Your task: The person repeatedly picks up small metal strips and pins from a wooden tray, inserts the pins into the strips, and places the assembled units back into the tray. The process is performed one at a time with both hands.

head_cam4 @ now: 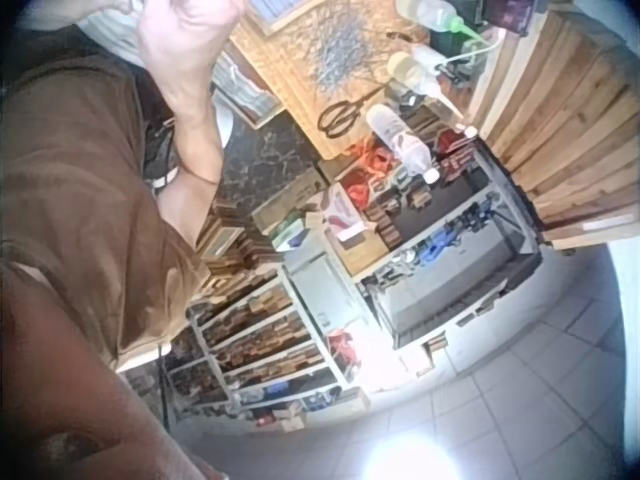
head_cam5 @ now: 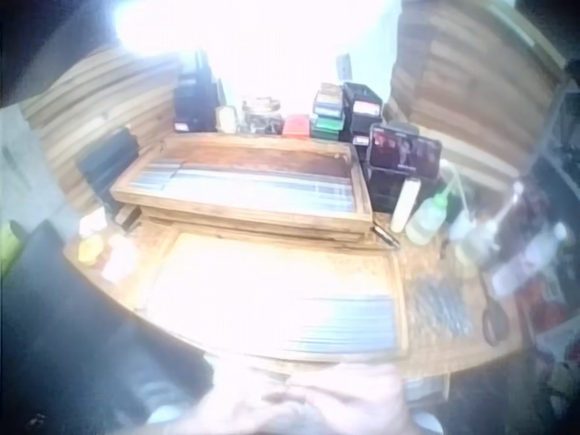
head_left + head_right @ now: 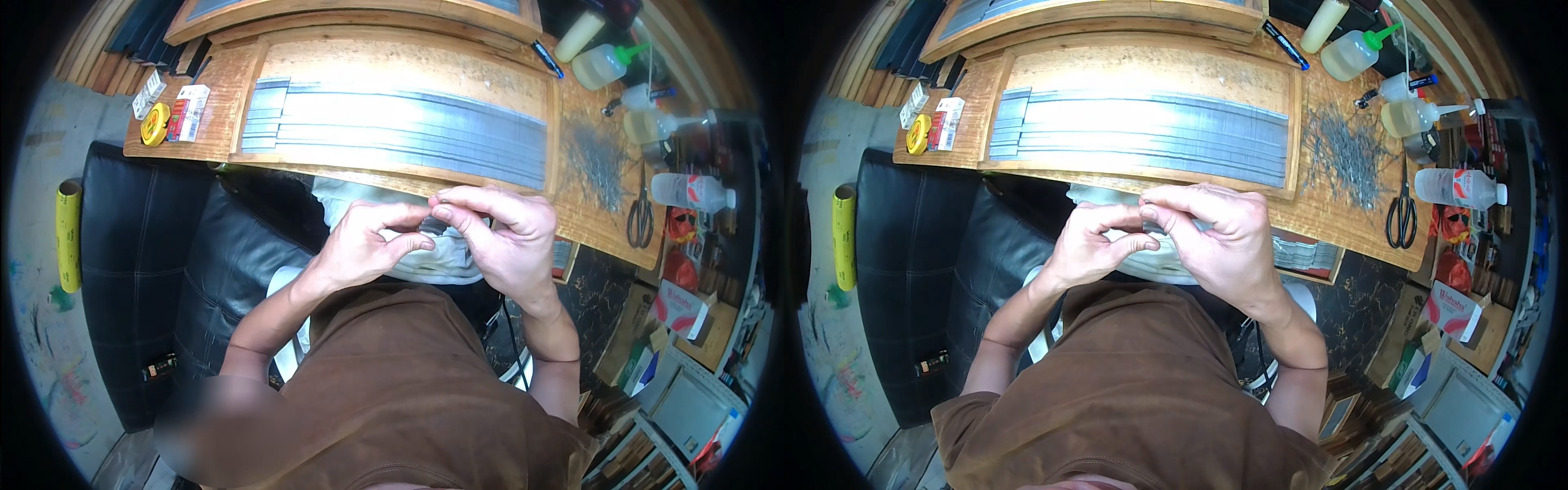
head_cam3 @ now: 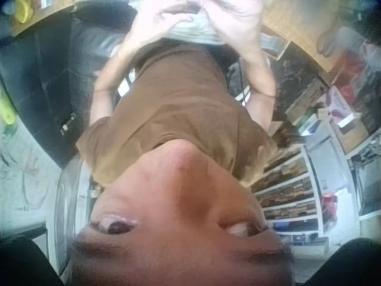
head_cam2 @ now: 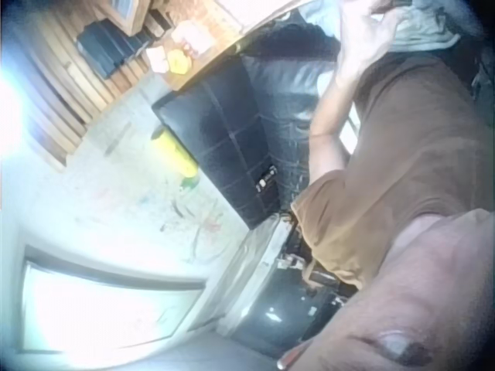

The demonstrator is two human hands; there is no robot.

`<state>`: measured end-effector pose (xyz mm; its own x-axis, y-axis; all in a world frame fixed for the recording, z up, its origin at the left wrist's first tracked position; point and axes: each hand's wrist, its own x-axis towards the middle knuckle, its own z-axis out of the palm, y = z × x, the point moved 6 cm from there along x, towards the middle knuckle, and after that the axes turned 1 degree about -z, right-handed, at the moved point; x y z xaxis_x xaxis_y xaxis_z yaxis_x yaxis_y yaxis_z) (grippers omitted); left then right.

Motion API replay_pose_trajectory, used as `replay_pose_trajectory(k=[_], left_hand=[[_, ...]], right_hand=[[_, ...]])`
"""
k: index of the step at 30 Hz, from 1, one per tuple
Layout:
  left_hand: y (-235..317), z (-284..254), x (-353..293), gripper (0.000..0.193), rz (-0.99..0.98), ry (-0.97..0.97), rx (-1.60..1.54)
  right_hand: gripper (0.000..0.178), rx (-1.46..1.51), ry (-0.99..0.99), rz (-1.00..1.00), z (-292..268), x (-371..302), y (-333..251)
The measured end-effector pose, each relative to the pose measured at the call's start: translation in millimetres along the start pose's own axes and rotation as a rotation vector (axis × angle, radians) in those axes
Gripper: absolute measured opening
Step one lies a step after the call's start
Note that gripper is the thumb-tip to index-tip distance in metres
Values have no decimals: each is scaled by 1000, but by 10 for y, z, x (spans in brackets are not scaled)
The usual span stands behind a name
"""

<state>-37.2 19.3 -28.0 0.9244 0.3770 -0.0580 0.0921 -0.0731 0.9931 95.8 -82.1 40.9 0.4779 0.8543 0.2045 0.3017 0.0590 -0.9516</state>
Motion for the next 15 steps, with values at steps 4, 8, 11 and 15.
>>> replay_pose_trajectory(k=[4,8,11,15], left_hand=[[-156,106,-81,22,-24,31,-73],[-192,135,-131,16,-50,36,-75],[-166,135,-124,13,-56,29,-74],[-198,158,-134,14,-51,91,-41]], right_hand=[[15,29,13,88,69,-91,105],[15,8,21,98,96,-117,125],[14,4,37,92,89,-116,169],[14,10,34,98,135,-117,198]])
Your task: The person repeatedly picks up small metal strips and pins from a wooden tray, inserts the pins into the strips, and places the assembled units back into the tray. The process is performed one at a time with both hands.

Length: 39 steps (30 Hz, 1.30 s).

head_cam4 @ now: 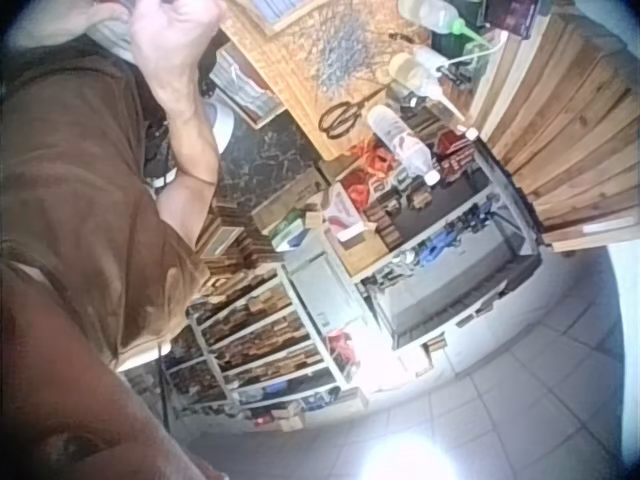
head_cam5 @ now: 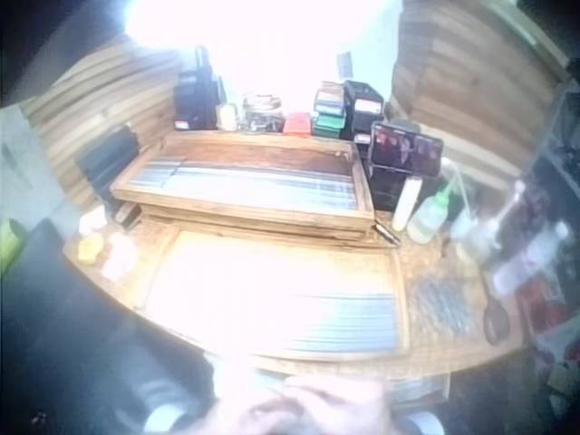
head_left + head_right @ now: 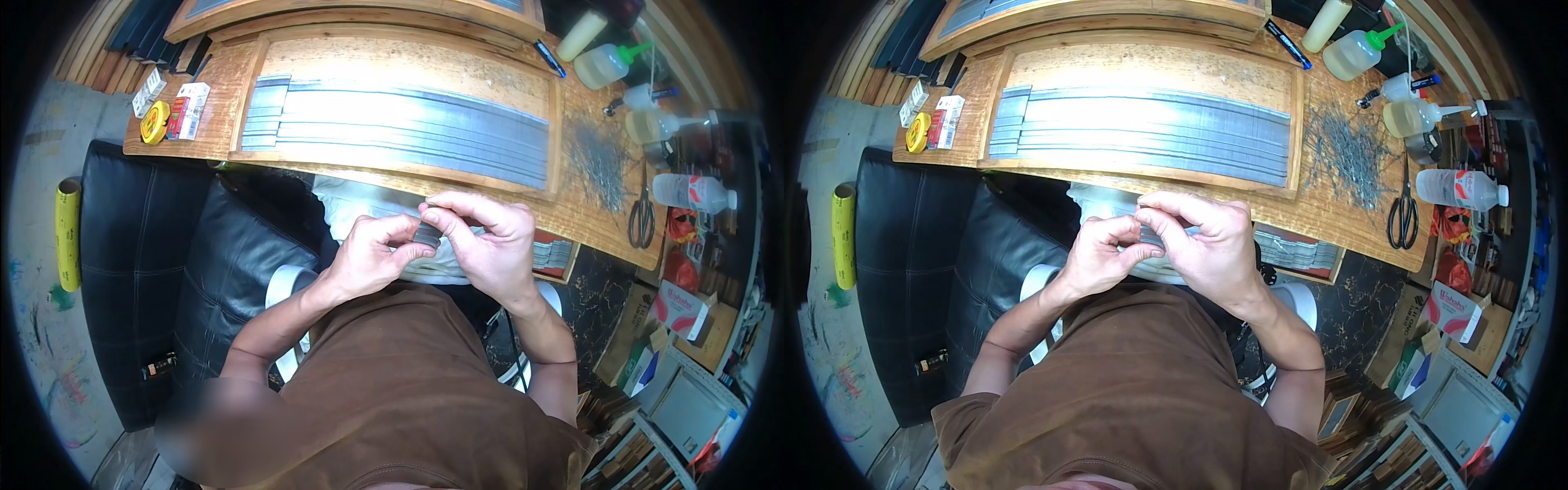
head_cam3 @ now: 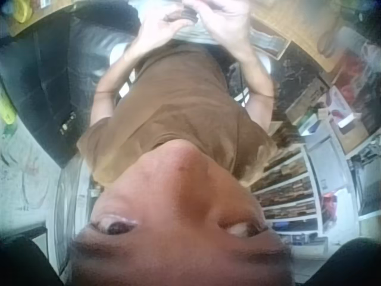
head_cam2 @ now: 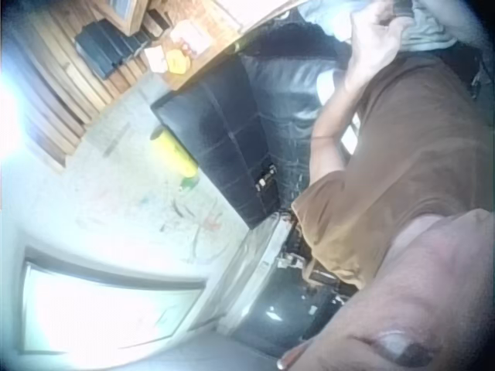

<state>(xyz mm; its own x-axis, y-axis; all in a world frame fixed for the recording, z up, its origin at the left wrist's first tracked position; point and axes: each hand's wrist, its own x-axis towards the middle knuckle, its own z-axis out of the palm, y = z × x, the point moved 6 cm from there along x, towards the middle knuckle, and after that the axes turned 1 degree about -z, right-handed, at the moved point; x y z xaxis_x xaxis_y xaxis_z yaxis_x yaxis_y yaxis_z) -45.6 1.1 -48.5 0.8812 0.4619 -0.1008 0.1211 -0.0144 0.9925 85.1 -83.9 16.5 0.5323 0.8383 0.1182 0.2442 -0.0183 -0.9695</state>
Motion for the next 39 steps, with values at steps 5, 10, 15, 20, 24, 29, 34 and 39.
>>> replay_pose_trajectory(k=[5,10,15,20,24,29,34,39], left_hand=[[42,-40,29,17,6,-30,22],[51,-71,14,16,-6,-50,64],[25,-70,6,14,-102,-152,28],[-140,-76,-49,6,-110,-194,20],[-206,-49,-63,9,-48,-189,-100],[-189,-55,-60,20,-27,-220,-170],[-201,-58,-11,20,86,-223,-243],[-198,-51,27,17,67,-286,-316]], right_hand=[[14,1,0,4,4,13,-24],[14,-16,-8,-5,33,0,-11],[14,-13,14,-39,40,-26,-11],[16,-14,-56,1,62,-45,-44],[18,-24,-121,18,79,-64,-16],[29,13,-196,-11,117,-92,7],[40,35,-289,-46,93,-96,-48],[43,40,-328,-31,75,-106,-19]])
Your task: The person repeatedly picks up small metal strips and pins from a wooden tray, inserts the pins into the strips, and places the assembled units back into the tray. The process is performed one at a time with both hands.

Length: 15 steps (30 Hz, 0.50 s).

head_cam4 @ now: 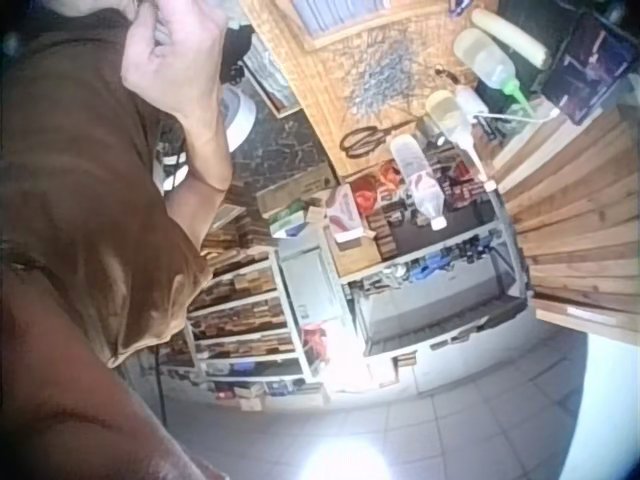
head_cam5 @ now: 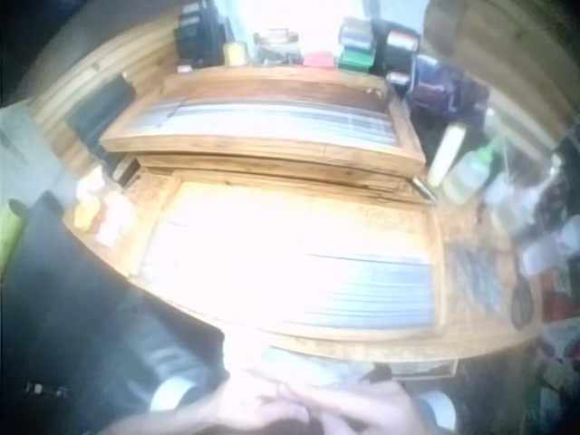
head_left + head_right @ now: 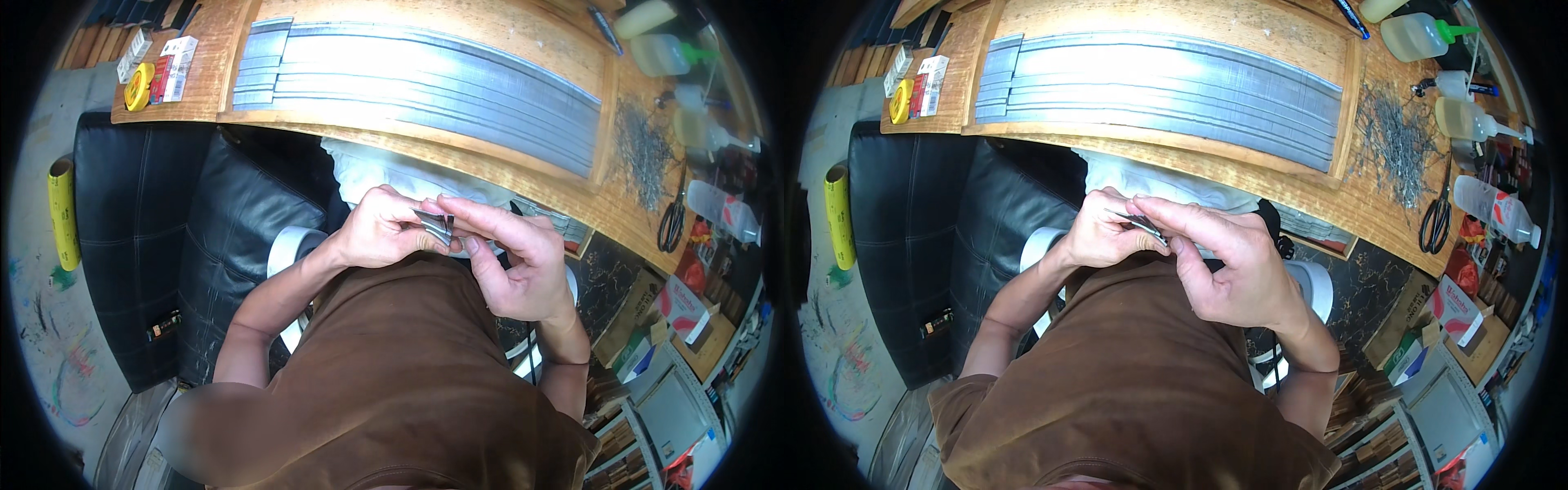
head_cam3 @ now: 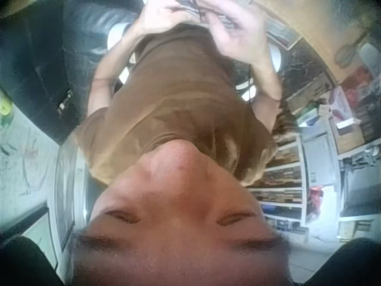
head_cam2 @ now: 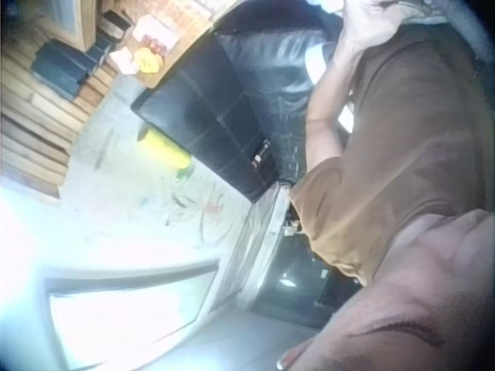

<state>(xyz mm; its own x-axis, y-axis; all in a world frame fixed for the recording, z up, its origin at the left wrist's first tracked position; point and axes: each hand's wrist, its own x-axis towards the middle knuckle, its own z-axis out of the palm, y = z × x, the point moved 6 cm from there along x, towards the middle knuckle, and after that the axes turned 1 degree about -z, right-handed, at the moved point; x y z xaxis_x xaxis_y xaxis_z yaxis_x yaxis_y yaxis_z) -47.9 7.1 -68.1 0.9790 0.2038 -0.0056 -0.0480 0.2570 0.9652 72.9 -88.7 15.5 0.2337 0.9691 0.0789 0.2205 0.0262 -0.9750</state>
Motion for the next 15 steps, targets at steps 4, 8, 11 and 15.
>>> replay_pose_trajectory(k=[4,8,11,15], left_hand=[[-51,-1,7,14,-31,-16,-34],[-101,-7,-10,12,-100,-13,-68],[-112,-1,-71,11,-356,69,5],[-37,127,-78,11,-313,252,30]], right_hand=[[44,-13,-37,49,-7,0,42],[43,-35,-48,37,-11,2,88],[42,106,79,123,1,4,155],[28,240,189,273,53,-37,375]])
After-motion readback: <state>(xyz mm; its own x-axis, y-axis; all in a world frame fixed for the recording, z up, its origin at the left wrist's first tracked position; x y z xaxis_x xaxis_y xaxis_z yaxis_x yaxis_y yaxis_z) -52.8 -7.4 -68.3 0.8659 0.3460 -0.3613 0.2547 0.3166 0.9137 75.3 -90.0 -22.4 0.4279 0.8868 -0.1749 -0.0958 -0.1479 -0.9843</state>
